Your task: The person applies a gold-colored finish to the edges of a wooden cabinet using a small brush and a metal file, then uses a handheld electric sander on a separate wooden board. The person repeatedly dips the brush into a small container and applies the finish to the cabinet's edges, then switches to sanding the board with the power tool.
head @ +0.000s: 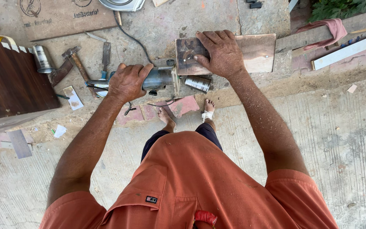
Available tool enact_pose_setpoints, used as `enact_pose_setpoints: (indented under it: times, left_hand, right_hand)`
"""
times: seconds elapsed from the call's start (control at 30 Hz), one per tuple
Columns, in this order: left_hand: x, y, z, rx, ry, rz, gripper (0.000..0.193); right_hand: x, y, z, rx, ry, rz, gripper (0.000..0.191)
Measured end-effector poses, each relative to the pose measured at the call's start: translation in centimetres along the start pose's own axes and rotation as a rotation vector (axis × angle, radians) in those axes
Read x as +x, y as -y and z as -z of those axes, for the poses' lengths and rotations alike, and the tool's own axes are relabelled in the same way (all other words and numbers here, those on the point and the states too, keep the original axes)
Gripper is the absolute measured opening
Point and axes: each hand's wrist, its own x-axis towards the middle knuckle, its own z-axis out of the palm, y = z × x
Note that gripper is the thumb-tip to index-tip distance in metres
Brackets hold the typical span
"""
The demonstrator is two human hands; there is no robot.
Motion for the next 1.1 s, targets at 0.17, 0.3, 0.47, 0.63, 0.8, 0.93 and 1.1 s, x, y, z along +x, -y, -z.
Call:
enact_pose_setpoints:
  times: [0.17,0.3,0.47,0.63,0.8,0.93,1.1]
  left_hand:
    - [-3.2,-0.4,-2.2,-0.051,-0.066,0.083,0.103]
    - [-7.9,-3.4,-5.1,-0.306,-0.186,0.277,0.094]
    - [-11.5,-9.9,-7.7,-0.487,-0.325,0.571,0.093]
    - [-13.1,-17.0,-7.8,-0.576,-0.375,0.768,0.097]
    - [-12.6,-21.7,-7.9,-0.615,-0.368,0.841,0.101]
    - [-11.5,-24.3,-9.3,-0.687,-0.353,0.865,0.1]
    - [-10.7,-25.7,-9.9,-0.749,-0.294,0.872,0.096]
  right_hand:
    - [0.4,-0.7,0.9,0.05,0.042,0.125,0.109]
    - [0.6,-1.3,1.9,-0.103,0.372,0.171,0.13]
    - [1.8,-2.2,2.2,-0.129,0.412,0.253,0.125]
    - [3.3,-2.8,2.1,-0.022,0.454,0.228,0.134]
    - [5.5,-6.7,4.0,0.015,0.302,0.049,0.13]
    - [7.0,-9.1,4.3,0.045,0.251,-0.317,0.124]
    - [9.2,-9.6,4.0,-0.056,0.209,-0.321,0.105]
